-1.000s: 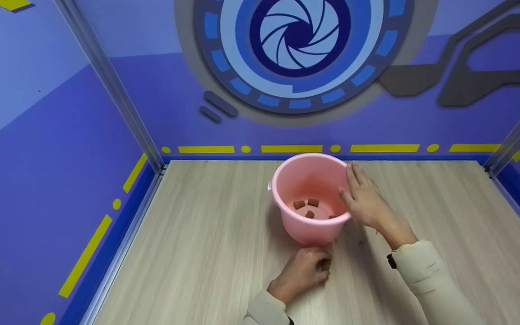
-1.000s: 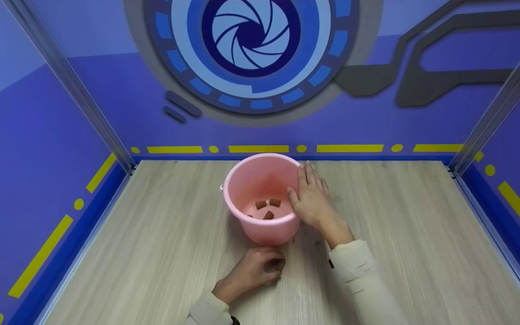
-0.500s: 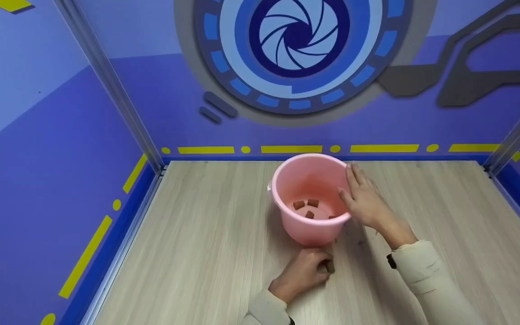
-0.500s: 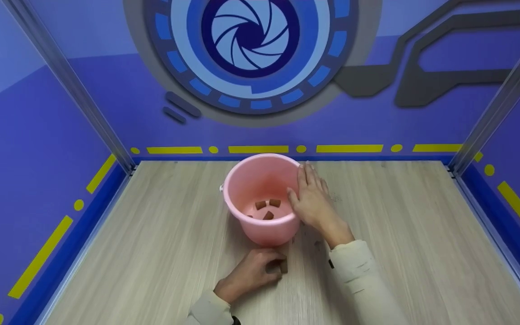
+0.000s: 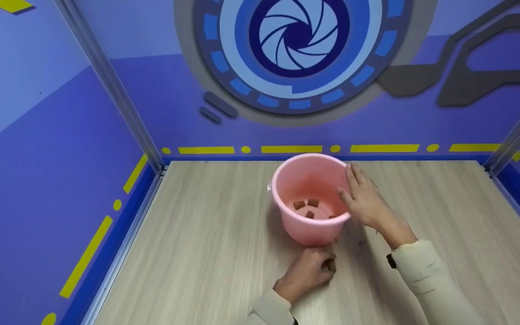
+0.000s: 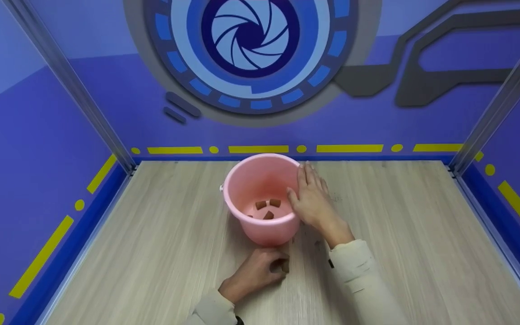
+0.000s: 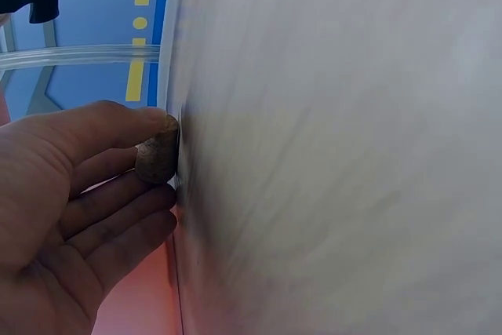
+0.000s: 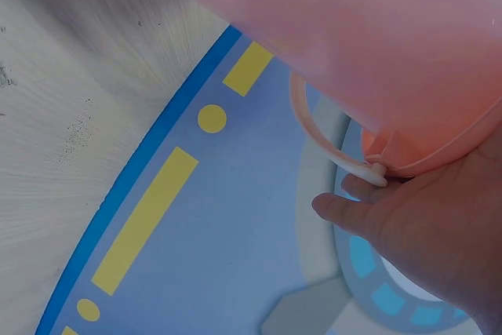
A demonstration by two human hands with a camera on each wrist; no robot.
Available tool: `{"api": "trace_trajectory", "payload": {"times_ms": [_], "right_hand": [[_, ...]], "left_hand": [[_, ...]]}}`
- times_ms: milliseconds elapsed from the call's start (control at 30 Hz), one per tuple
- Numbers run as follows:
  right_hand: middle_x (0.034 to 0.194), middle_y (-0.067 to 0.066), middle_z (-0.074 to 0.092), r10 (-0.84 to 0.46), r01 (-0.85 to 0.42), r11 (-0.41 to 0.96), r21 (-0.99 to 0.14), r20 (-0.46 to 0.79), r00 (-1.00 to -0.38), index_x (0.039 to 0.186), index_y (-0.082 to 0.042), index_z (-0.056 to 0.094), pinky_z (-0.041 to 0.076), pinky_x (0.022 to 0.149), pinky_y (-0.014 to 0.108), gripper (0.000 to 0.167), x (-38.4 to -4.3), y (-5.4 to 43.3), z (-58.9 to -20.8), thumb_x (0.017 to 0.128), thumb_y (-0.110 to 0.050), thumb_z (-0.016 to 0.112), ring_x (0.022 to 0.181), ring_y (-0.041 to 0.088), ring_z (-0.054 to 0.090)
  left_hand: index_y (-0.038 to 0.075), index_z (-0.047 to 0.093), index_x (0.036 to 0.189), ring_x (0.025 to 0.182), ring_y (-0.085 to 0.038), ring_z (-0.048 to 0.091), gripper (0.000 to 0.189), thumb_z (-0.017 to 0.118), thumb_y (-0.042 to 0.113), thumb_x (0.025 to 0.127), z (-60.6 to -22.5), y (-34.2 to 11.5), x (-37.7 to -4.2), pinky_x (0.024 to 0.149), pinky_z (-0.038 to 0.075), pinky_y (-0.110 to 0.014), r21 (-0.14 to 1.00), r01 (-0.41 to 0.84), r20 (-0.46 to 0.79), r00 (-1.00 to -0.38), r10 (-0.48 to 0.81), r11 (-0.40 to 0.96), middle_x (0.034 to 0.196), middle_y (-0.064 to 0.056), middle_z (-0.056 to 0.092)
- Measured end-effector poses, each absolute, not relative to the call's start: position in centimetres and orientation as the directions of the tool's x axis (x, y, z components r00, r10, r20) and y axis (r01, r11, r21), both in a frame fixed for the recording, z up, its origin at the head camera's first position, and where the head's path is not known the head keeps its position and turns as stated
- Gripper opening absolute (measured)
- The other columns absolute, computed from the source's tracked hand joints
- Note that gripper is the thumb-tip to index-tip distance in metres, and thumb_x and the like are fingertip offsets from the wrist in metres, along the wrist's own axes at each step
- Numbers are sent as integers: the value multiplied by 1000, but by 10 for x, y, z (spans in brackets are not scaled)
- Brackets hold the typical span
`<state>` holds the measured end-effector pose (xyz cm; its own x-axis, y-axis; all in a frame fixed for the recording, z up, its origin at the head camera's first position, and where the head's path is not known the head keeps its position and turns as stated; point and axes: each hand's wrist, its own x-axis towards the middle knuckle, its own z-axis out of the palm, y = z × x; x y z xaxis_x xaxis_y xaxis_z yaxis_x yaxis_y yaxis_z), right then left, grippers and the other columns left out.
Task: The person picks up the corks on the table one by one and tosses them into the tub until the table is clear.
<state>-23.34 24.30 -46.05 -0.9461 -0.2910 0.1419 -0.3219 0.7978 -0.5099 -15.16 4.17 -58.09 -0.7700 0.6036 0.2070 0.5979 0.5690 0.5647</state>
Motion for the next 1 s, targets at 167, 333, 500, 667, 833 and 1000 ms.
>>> {"api": "trace_trajectory", "payload": {"times_ms": [167, 333, 500, 667, 833, 1000], "right_hand": [[172, 32, 5, -293, -330, 792, -513, 154, -944, 164, 11, 10, 7, 125, 68, 77, -233, 242, -461, 114, -38, 42, 158, 52, 7], [172, 32, 5, -294, -329, 793, -513, 150, -944, 164, 11, 10, 7, 125, 68, 78, -233, 243, -460, 114, -40, 42, 158, 51, 6], [172, 32, 4, -293, -323, 796, -512, 140, -946, 164, 11, 10, 7, 125, 68, 78, -233, 243, -460, 114, -38, 43, 158, 52, 6], [172, 32, 5, -288, -316, 797, -515, 136, -948, 164, 10, 10, 7, 125, 68, 78, -232, 243, -460, 114, -38, 44, 157, 53, 7], [172, 32, 5, -292, -322, 796, -513, 140, -946, 165, 10, 9, 7, 125, 68, 78, -232, 243, -460, 114, -38, 44, 157, 53, 7], [172, 31, 5, -293, -327, 794, -512, 150, -944, 165, 10, 10, 8, 125, 68, 78, -232, 243, -460, 114, -38, 44, 157, 53, 7]], "left_hand": [[10, 73, 88, 70, 4, 48, 13, 82, 0, 88, -580, 44, -152, 64, 38, -8, 572, 588, 192, -774, 603, 572, 78, 7, 64], [10, 72, 88, 70, 4, 44, 13, 82, 2, 90, -580, 46, -152, 63, 37, -9, 571, 590, 186, -771, 609, 572, 78, 7, 61], [10, 72, 86, 67, 3, 42, 13, 80, 1, 90, -581, 47, -152, 60, 34, -10, 557, 605, 208, -764, 611, 568, 75, 6, 59], [9, 74, 87, 67, 4, 42, 11, 80, 1, 89, -582, 47, -151, 61, 35, -9, 538, 625, 234, -755, 613, 565, 75, 7, 61], [8, 77, 92, 70, 2, 48, 9, 81, 1, 89, -583, 46, -147, 66, 39, -7, 545, 626, 238, -754, 613, 558, 80, 6, 65], [7, 79, 99, 77, 2, 58, 13, 83, 2, 88, -580, 43, -143, 73, 45, -7, 535, 623, 252, -763, 596, 571, 87, 6, 69]]}}
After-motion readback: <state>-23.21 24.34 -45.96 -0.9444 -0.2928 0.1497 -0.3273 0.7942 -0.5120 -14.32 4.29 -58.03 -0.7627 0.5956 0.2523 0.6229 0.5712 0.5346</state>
